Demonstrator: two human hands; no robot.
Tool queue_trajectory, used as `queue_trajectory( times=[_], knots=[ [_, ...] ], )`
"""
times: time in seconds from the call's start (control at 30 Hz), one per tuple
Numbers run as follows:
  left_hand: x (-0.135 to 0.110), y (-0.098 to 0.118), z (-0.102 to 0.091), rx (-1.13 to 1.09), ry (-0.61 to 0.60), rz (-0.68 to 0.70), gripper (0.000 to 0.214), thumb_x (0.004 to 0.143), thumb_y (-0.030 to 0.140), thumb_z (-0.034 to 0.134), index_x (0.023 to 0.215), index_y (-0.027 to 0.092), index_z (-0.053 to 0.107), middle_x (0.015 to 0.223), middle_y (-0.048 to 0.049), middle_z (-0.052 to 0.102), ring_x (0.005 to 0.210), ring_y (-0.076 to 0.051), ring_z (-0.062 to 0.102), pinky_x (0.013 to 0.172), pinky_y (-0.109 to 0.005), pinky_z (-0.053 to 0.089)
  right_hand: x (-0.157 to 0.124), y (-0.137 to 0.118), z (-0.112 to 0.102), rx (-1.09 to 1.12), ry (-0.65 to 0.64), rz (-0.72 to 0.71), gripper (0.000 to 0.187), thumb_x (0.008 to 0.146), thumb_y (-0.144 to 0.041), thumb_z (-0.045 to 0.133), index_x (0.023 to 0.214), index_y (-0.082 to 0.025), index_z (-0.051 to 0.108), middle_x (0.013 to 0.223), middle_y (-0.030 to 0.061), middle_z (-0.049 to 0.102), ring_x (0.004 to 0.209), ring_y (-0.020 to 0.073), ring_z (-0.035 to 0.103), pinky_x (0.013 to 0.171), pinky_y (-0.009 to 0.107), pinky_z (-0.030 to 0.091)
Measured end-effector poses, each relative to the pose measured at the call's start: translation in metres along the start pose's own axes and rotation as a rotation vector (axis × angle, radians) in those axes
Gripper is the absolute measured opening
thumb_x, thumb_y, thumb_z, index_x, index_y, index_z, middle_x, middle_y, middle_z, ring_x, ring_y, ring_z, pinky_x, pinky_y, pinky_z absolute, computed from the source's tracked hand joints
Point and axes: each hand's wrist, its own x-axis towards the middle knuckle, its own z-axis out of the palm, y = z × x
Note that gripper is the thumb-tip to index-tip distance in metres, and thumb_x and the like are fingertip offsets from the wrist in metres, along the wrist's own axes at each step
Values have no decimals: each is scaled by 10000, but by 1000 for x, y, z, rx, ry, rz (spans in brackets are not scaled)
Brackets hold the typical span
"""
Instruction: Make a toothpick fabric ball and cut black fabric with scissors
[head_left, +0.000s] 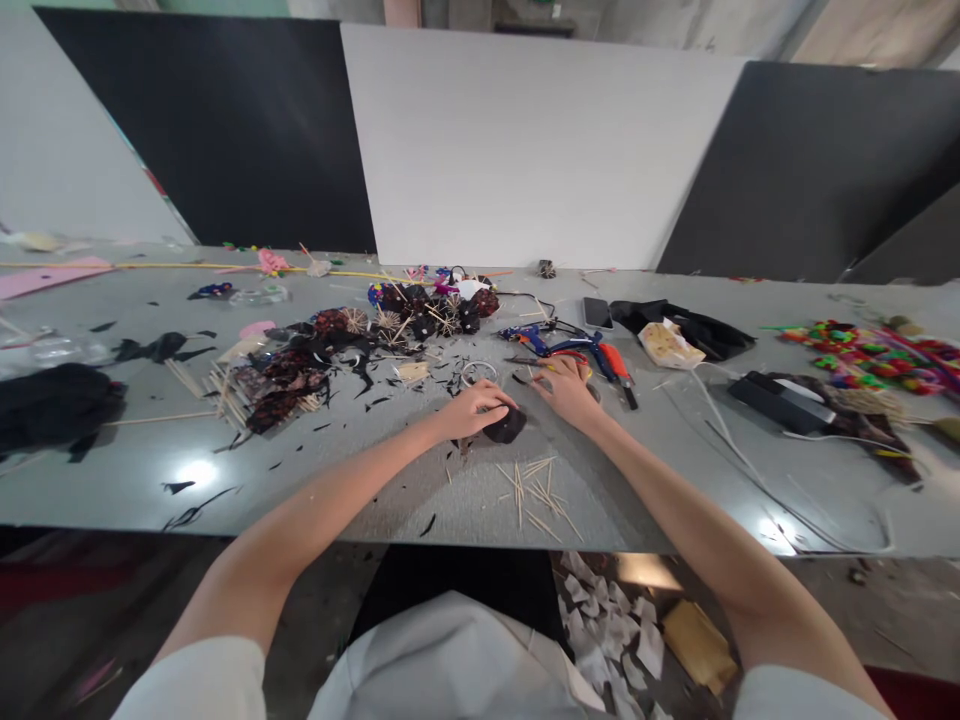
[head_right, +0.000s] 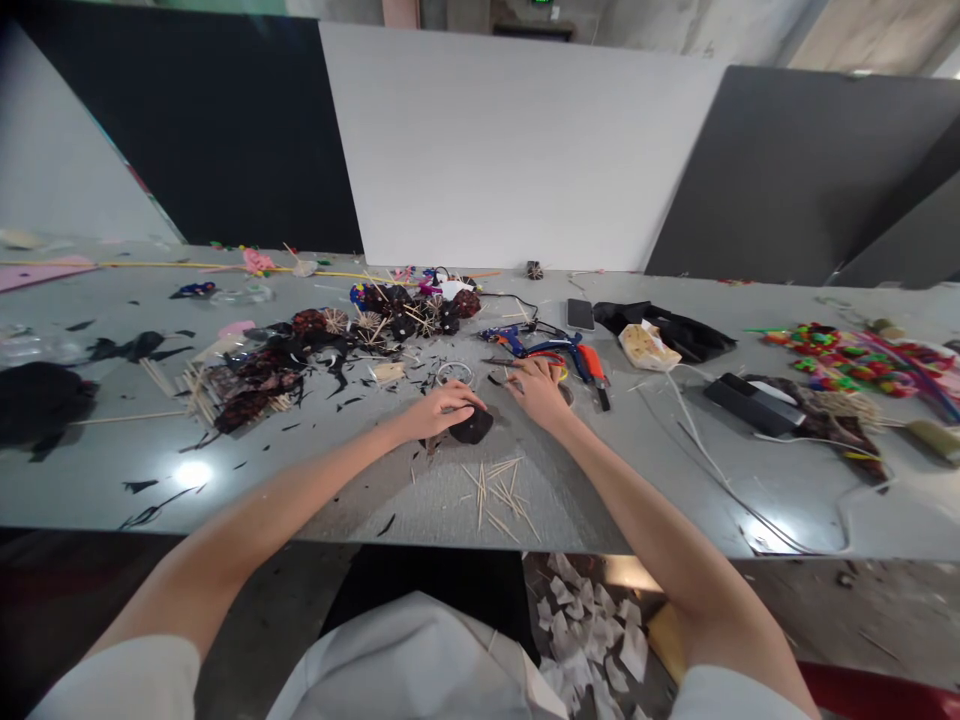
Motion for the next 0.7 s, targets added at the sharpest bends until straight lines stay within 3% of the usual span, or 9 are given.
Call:
queue_trajectory(
  times=[0.13, 0.23, 0.33, 0.4, 0.5, 0.57, 0.7],
  knots=[
    [-3, -13, 3, 202, -42, 8, 336, 1038, 340, 495, 973, 214, 799, 1265, -101, 712, 1305, -295, 473, 1159, -501, 372, 1, 1, 2, 15, 8, 14, 298, 1009, -415, 517, 1061, -272, 773, 1420, 70, 631, 1324, 343, 450, 1133, 531, 287],
    [-4, -20, 2, 257, -19, -30, 267, 987, 293, 586, 1187, 230, 752, 1257, -105, 702, 1282, -295, 486, 1141, -511, 396, 1, 1, 2, 11, 33, 11, 288, 1004, -402, 525, 1025, -260, 775, 1391, 76, 648, 1304, 337, 464, 1132, 523, 278],
    [-5, -19, -2, 224, 11, -53, 425, 918, 215, 649, 1343, 230, 665, 1272, -109, 685, 1262, -286, 507, 1116, -495, 433, 1, 1, 2, -1, 40, 11, 288, 1004, -397, 524, 978, -253, 773, 1368, 80, 659, 1292, 332, 471, 1129, 519, 275],
    [-6, -17, -5, 190, 1, -6, 450, 866, 100, 611, 1285, 236, 701, 1289, -90, 686, 1272, -275, 509, 1129, -492, 429, 0, 1, 0, -9, 42, 5, 292, 1007, -399, 521, 957, -252, 768, 1359, 77, 661, 1285, 325, 476, 1127, 513, 279],
    [-7, -15, -9, 147, -37, 90, 491, 749, -47, 479, 974, 243, 806, 1268, -31, 726, 1299, -267, 510, 1135, -506, 429, -3, 1, -5, -27, 51, -19, 326, 1025, -420, 483, 1007, -249, 760, 1365, 89, 651, 1293, 333, 469, 1122, 525, 282],
    [-7, -17, -11, 126, -56, 121, 537, 694, -73, 433, 879, 248, 823, 1249, -6, 749, 1320, -271, 513, 1127, -521, 439, -2, 4, -8, -31, 58, -11, 351, 1032, -430, 460, 1046, -238, 754, 1349, 108, 655, 1296, 347, 466, 1115, 538, 287],
    [-7, -19, -10, 117, -145, 139, 689, 649, -84, 419, 1067, 281, 829, 1247, 16, 758, 1361, -264, 519, 1155, -511, 426, 14, 12, -15, -5, 46, 57, 359, 1026, -379, 433, 1101, -214, 743, 1265, 135, 697, 1230, 347, 533, 1076, 506, 349]
  ],
)
